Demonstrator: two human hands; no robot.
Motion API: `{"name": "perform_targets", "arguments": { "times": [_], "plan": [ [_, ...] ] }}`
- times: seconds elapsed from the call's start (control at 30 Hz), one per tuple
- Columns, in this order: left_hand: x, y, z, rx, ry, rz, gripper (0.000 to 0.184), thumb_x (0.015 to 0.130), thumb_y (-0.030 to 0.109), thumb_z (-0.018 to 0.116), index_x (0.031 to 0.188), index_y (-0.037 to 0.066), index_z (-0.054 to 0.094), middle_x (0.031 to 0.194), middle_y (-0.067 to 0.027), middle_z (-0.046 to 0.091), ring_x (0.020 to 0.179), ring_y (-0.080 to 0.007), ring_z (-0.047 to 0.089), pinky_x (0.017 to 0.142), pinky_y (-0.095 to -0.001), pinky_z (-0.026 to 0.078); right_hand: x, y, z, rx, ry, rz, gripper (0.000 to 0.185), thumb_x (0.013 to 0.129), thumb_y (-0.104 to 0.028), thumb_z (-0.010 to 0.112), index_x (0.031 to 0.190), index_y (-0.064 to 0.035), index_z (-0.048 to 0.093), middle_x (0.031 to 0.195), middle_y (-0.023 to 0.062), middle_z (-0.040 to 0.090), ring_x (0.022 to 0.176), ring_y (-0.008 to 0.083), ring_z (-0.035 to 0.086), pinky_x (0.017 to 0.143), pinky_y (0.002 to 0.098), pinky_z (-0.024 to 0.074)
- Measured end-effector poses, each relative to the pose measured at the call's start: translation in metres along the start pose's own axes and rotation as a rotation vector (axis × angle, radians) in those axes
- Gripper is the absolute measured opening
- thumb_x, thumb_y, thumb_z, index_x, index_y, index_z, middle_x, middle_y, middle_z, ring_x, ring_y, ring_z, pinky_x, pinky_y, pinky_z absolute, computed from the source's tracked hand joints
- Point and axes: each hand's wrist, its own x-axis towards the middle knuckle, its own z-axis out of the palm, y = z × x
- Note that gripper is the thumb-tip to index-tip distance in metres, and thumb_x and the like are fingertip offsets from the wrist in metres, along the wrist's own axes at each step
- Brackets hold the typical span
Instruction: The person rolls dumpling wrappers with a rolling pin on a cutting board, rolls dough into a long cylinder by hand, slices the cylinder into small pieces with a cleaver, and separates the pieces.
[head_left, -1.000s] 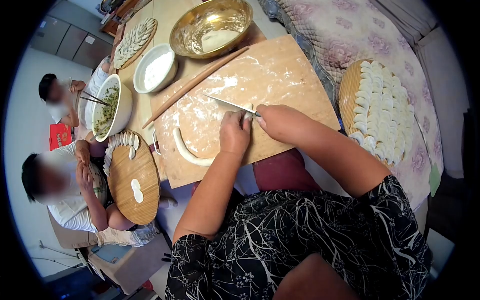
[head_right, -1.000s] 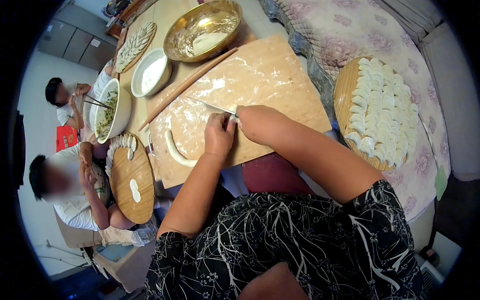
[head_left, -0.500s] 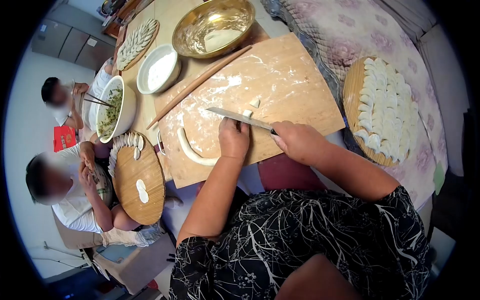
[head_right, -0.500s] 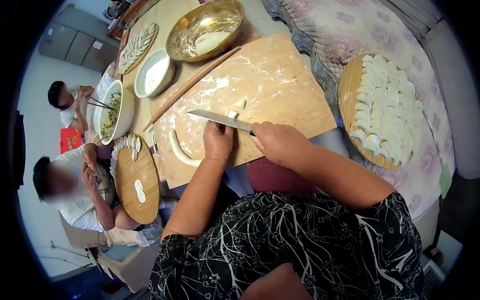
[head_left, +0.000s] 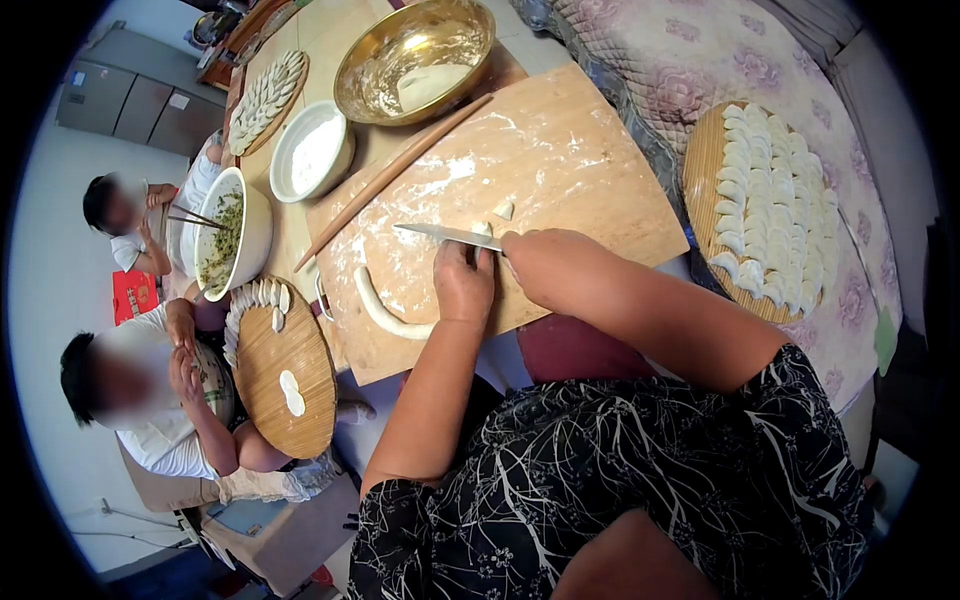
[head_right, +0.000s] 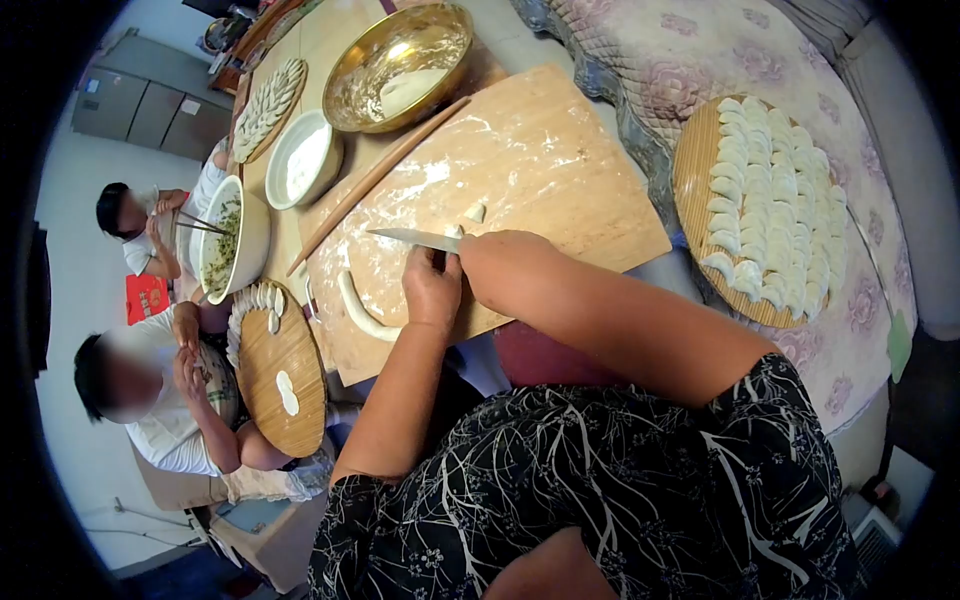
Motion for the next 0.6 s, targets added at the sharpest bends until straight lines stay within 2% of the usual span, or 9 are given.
{"name": "perform_targets", "arguments": {
  "times": [0.07, 0.13, 0.23, 0.27, 0.4, 0.47, 0.6],
  "plan": [
    [-0.001, 0.004, -0.004, 0.002, -0.002, -0.037, 0.019, 0.074, 0.007, 0.07, 0.089, 0.0, 0.064, 0.087, -0.0183, 0.061, 0.086, -0.037, 0.057, 0.078, -0.0434, 0.047, 0.007, 0.001, 0.0, -0.014, -0.026, 0.016, 0.018, 0.086, -0.009, 0.049, 0.097, 0.0013, 0.058, 0.088, 0.0218, 0.066, 0.084, 0.037, 0.065, 0.071, 0.0468, 0.0499],
    [-0.005, 0.009, -0.013, 0.082, -0.041, -0.049, 0.021, 0.074, 0.011, 0.07, 0.091, 0.0, 0.063, 0.09, -0.0179, 0.06, 0.087, -0.0364, 0.057, 0.078, -0.043, 0.047, 0.012, 0.011, 0.006, 0.018, 0.045, 0.0, 0.02, 0.091, -0.019, 0.049, 0.096, -0.0007, 0.054, 0.081, 0.0228, 0.062, 0.078, 0.041, 0.061, 0.07, 0.0493, 0.0463],
    [-0.011, 0.009, -0.02, 0.233, -0.136, -0.051, 0.024, 0.075, 0.015, 0.07, 0.093, 0.001, 0.063, 0.092, -0.0176, 0.06, 0.088, -0.0358, 0.057, 0.079, -0.0427, 0.047, 0.006, 0.023, 0.006, 0.132, 0.158, 0.05, 0.023, 0.092, -0.022, 0.049, 0.097, -0.0003, 0.053, 0.081, 0.0229, 0.062, 0.078, 0.042, 0.06, 0.069, 0.0496, 0.0458],
    [-0.012, 0.0, -0.016, 0.219, -0.066, 0.042, 0.024, 0.076, 0.016, 0.07, 0.09, -0.002, 0.063, 0.084, -0.0181, 0.06, 0.076, -0.0336, 0.059, 0.07, -0.0399, 0.049, 0.002, 0.024, 0.004, 0.131, 0.159, 0.049, 0.023, 0.092, -0.022, 0.049, 0.097, -0.0003, 0.053, 0.081, 0.0229, 0.062, 0.078, 0.042, 0.06, 0.069, 0.0496, 0.0458],
    [-0.005, 0.009, -0.013, 0.142, -0.086, -0.076, 0.02, 0.077, 0.013, 0.068, 0.092, 0.001, 0.062, 0.091, -0.0177, 0.059, 0.086, -0.0357, 0.057, 0.077, -0.0432, 0.047, -0.017, 0.021, 0.003, 0.123, 0.158, 0.035, 0.024, 0.093, -0.024, 0.049, 0.097, -0.0005, 0.053, 0.083, 0.0226, 0.062, 0.078, 0.0421, 0.059, 0.069, 0.0495, 0.0458],
    [-0.003, 0.005, -0.01, 0.148, -0.033, 0.017, 0.017, 0.077, 0.011, 0.068, 0.089, 0.0, 0.062, 0.089, -0.0177, 0.059, 0.085, -0.0358, 0.056, 0.076, -0.0432, 0.047, -0.024, 0.019, 0.007, 0.113, 0.18, -0.007, 0.024, 0.093, -0.024, 0.049, 0.097, -0.0007, 0.052, 0.083, 0.0221, 0.062, 0.078, 0.0417, 0.059, 0.069, 0.0496, 0.0459],
    [-0.005, 0.004, -0.009, 0.166, -0.016, 0.064, 0.018, 0.077, 0.011, 0.068, 0.088, -0.001, 0.061, 0.088, -0.0173, 0.058, 0.084, -0.0358, 0.056, 0.074, -0.0432, 0.047, -0.032, 0.02, 0.012, 0.063, 0.18, -0.034, 0.021, 0.092, -0.022, 0.05, 0.096, -0.0016, 0.052, 0.084, 0.0205, 0.062, 0.078, 0.0404, 0.06, 0.069, 0.0495, 0.0465]
  ]
}}
